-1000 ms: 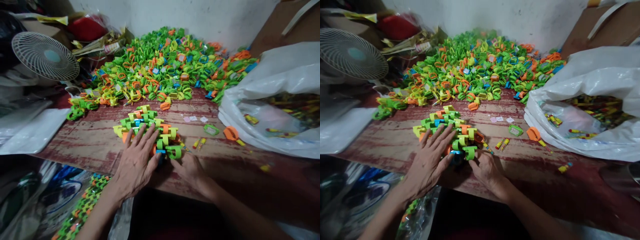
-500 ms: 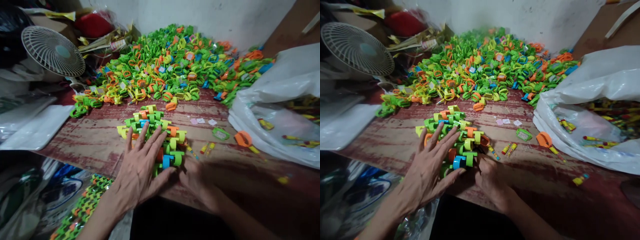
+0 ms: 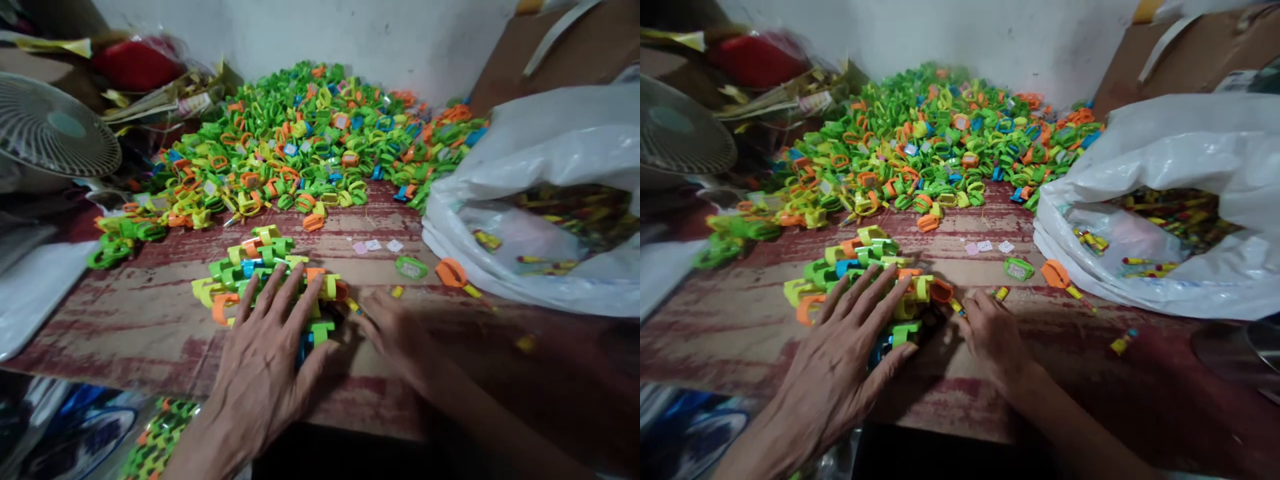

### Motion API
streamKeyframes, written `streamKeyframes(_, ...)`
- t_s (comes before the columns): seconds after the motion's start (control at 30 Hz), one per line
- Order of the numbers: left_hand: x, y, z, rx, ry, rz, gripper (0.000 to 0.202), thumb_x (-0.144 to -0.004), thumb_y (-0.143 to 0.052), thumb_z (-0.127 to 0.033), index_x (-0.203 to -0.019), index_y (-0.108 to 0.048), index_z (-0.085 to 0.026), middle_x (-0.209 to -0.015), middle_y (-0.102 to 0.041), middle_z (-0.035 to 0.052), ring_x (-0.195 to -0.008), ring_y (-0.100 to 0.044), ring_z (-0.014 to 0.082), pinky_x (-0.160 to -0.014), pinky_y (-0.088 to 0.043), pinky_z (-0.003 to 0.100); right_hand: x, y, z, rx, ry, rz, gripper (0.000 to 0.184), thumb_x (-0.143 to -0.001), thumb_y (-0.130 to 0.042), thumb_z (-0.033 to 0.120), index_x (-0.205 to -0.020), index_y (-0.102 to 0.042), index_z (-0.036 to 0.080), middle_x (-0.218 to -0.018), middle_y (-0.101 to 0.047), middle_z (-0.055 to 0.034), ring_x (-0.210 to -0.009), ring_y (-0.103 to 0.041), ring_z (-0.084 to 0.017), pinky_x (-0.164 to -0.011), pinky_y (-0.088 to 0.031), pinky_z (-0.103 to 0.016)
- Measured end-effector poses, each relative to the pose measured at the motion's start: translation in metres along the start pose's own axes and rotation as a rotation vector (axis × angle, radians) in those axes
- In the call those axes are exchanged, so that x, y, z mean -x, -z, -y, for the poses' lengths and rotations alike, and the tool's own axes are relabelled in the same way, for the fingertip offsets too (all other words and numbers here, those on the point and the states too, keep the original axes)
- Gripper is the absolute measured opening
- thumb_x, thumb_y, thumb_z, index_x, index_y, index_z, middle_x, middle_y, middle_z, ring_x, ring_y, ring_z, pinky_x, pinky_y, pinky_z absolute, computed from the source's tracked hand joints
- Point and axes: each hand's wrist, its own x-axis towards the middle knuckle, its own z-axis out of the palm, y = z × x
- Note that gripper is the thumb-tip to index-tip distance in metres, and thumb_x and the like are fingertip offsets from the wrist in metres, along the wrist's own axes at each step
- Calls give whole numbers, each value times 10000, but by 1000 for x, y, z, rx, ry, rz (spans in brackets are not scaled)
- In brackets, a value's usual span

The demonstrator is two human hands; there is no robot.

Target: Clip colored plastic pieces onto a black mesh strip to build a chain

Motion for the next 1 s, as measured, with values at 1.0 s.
streamKeyframes(1.0,1,-1,-2,21,-13,-30,537,-1004,-399,-498,-1447,-453,-200,-1564,-407,94,-1476,-304,311,-1191,-282,584,-10,-6,27,-553,189,-47,277,-757,-473,-6,-880,-620,193,-805,-692,-27,-739,-665,-156,-693,-522,-231)
